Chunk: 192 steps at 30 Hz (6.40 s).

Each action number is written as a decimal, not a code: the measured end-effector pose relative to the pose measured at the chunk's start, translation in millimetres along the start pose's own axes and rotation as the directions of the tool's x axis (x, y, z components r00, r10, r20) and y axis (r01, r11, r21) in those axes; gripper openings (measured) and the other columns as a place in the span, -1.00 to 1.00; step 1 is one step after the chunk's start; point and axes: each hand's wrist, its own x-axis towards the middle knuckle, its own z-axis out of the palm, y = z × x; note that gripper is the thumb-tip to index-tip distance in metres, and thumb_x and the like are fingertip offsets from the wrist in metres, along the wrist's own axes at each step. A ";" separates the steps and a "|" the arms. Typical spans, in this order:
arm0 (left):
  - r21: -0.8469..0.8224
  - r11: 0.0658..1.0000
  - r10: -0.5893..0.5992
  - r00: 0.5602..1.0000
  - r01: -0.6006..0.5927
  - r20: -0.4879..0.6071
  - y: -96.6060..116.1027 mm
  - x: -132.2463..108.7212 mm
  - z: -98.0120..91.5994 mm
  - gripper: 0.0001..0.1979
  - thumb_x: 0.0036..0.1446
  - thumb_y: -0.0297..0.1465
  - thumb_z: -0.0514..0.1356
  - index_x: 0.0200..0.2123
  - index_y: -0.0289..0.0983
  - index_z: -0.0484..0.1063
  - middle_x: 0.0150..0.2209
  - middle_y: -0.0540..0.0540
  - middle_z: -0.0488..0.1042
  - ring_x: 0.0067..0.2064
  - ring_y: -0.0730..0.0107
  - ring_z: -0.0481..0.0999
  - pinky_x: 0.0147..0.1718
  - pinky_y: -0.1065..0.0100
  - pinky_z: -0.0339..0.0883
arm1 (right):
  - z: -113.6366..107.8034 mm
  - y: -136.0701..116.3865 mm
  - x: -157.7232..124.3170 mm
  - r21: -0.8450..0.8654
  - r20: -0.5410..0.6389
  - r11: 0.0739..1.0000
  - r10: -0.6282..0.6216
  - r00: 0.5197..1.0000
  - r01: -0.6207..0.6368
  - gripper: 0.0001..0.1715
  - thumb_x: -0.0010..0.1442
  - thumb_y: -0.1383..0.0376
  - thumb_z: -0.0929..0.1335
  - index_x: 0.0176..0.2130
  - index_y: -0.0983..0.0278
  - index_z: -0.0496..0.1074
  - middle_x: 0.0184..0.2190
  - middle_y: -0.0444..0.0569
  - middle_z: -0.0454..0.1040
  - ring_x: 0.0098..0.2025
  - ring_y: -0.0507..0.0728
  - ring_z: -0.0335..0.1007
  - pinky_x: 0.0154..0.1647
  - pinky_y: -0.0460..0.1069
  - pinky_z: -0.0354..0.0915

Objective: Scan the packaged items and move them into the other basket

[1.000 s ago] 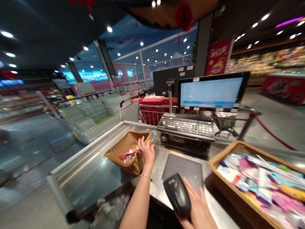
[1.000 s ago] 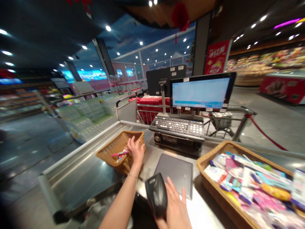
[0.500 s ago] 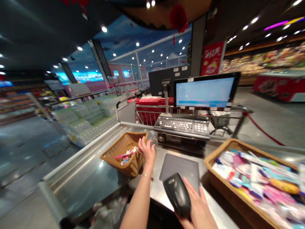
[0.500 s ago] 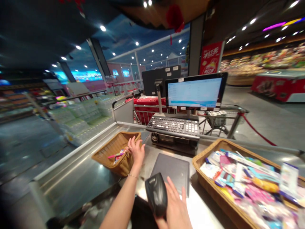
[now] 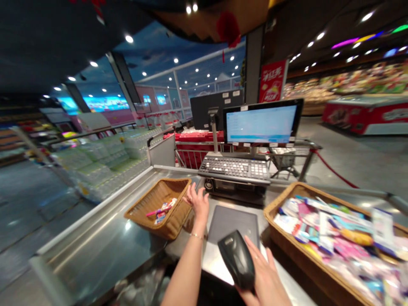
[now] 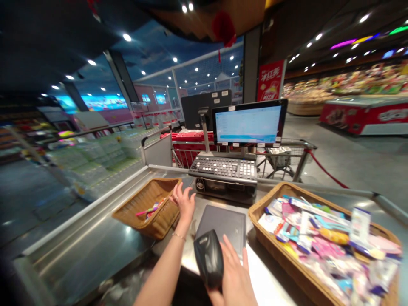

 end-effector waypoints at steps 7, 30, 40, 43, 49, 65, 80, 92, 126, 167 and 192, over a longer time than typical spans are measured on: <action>-0.028 1.000 0.007 1.000 -0.006 0.021 13.5 -0.5 3.7 -0.83 0.08 -0.43 0.24 -0.21 -0.17 0.51 0.22 -0.20 0.27 0.31 -0.06 0.07 0.20 -0.41 -0.27 | 2.2 5.3 -2.3 0.007 -0.083 1.000 -0.013 0.997 0.014 -0.22 0.01 0.33 0.29 0.23 0.37 0.25 0.29 0.21 0.15 0.36 0.42 -0.05 0.30 0.48 -0.12; -0.092 0.993 0.083 0.994 -0.076 0.077 56.8 -16.3 23.9 -0.83 0.05 -0.44 0.28 -0.23 -0.15 0.50 0.22 -0.17 0.28 0.31 -0.01 0.09 0.22 -0.39 -0.18 | -3.3 7.0 -10.9 -0.048 -0.123 0.995 0.086 0.989 -0.093 -0.21 0.00 0.35 0.23 0.24 0.41 0.23 0.29 0.14 0.17 0.38 0.32 -0.05 0.34 0.41 -0.13; -0.100 0.990 0.109 0.989 -0.099 0.100 70.2 -19.9 25.3 -0.81 0.04 -0.44 0.29 -0.22 -0.14 0.50 0.23 -0.15 0.28 0.32 0.00 0.09 0.21 -0.40 -0.16 | -3.6 12.9 -10.6 -0.049 -0.047 0.988 0.147 0.988 -0.149 -0.12 -0.05 0.35 0.24 0.27 0.40 0.16 0.33 0.12 0.08 0.40 0.32 -0.14 0.35 0.41 -0.18; -0.114 0.987 0.125 0.987 -0.113 0.099 72.9 -21.4 25.9 -0.82 0.05 -0.44 0.28 -0.23 -0.15 0.50 0.22 -0.16 0.29 0.32 0.00 0.11 0.20 -0.40 -0.13 | -2.4 12.4 -12.0 -0.053 -0.108 0.988 0.137 0.985 -0.143 -0.15 -0.05 0.38 0.23 0.26 0.40 0.19 0.32 0.13 0.11 0.39 0.31 -0.11 0.34 0.42 -0.17; -0.127 0.983 0.145 0.984 -0.132 0.104 78.8 -24.0 25.1 -0.81 0.05 -0.45 0.27 -0.22 -0.14 0.50 0.21 -0.16 0.29 0.31 0.01 0.11 0.19 -0.39 -0.08 | -0.8 17.1 -13.1 -0.070 -0.126 0.985 0.146 0.981 -0.156 -0.17 -0.03 0.36 0.23 0.26 0.37 0.20 0.32 0.11 0.12 0.40 0.31 -0.13 0.34 0.40 -0.14; -0.179 0.971 0.186 0.973 -0.161 0.137 96.6 -33.1 29.8 -0.81 0.03 -0.46 0.28 -0.23 -0.15 0.50 0.22 -0.16 0.29 0.31 -0.02 0.11 0.18 -0.41 -0.09 | -4.4 28.7 -17.1 -0.079 -0.092 0.976 0.195 0.976 -0.203 -0.15 -0.02 0.36 0.21 0.27 0.48 0.15 0.33 0.18 0.04 0.39 0.36 -0.14 0.31 0.48 -0.20; -0.212 0.958 0.230 0.958 -0.191 0.174 112.7 -42.8 33.9 -0.81 0.04 -0.45 0.27 -0.23 -0.14 0.50 0.22 -0.15 0.29 0.32 0.03 0.10 0.23 -0.36 -0.15 | -6.1 33.8 -19.7 -0.043 -0.154 0.974 0.212 0.965 -0.221 -0.19 0.00 0.35 0.22 0.25 0.41 0.20 0.32 0.18 0.09 0.38 0.37 -0.11 0.30 0.48 -0.17; -0.267 0.937 0.284 0.939 -0.228 0.195 131.5 -49.9 37.4 -0.79 0.02 -0.46 0.28 -0.23 -0.13 0.49 0.23 -0.14 0.28 0.32 0.05 0.11 0.23 -0.37 -0.15 | -10.3 35.5 -23.0 -0.029 -0.174 0.962 0.263 0.949 -0.272 -0.19 0.02 0.34 0.22 0.27 0.37 0.17 0.33 0.13 0.08 0.39 0.33 -0.13 0.32 0.44 -0.18; -0.432 0.814 0.511 0.833 -0.389 0.214 197.5 -84.1 34.6 -0.80 0.03 -0.43 0.26 -0.22 -0.11 0.51 0.24 -0.14 0.27 0.31 0.04 0.10 0.24 -0.34 -0.14 | -23.1 41.7 -41.3 0.055 -0.355 0.928 0.364 0.861 -0.370 -0.32 0.11 0.27 0.21 0.22 0.26 0.27 0.30 0.07 0.19 0.38 0.28 -0.05 0.35 0.39 -0.19; -0.441 0.448 0.889 0.333 -0.777 0.315 280.4 -115.4 31.1 -0.73 0.26 -0.34 0.01 -0.27 -0.24 0.51 0.33 -0.23 0.13 0.34 -0.04 0.07 0.14 -0.51 -0.11 | -29.7 63.5 -58.6 0.067 -0.406 0.887 0.442 0.800 -0.456 -0.29 0.16 0.20 0.20 0.22 0.48 0.24 0.26 0.23 0.21 0.33 0.39 0.04 0.29 0.48 -0.07; -0.382 0.550 0.772 0.279 -0.743 0.571 284.3 -115.8 33.0 -0.62 0.22 -0.45 -0.06 -0.09 -0.35 0.52 0.33 -0.34 0.11 0.39 -0.04 -0.08 0.23 -0.41 -0.21 | -8.6 88.5 -67.4 0.022 -0.530 0.904 0.373 0.761 -0.428 -0.36 0.22 0.20 0.22 0.23 0.38 0.24 0.24 0.18 0.27 0.32 0.34 0.11 0.28 0.43 0.04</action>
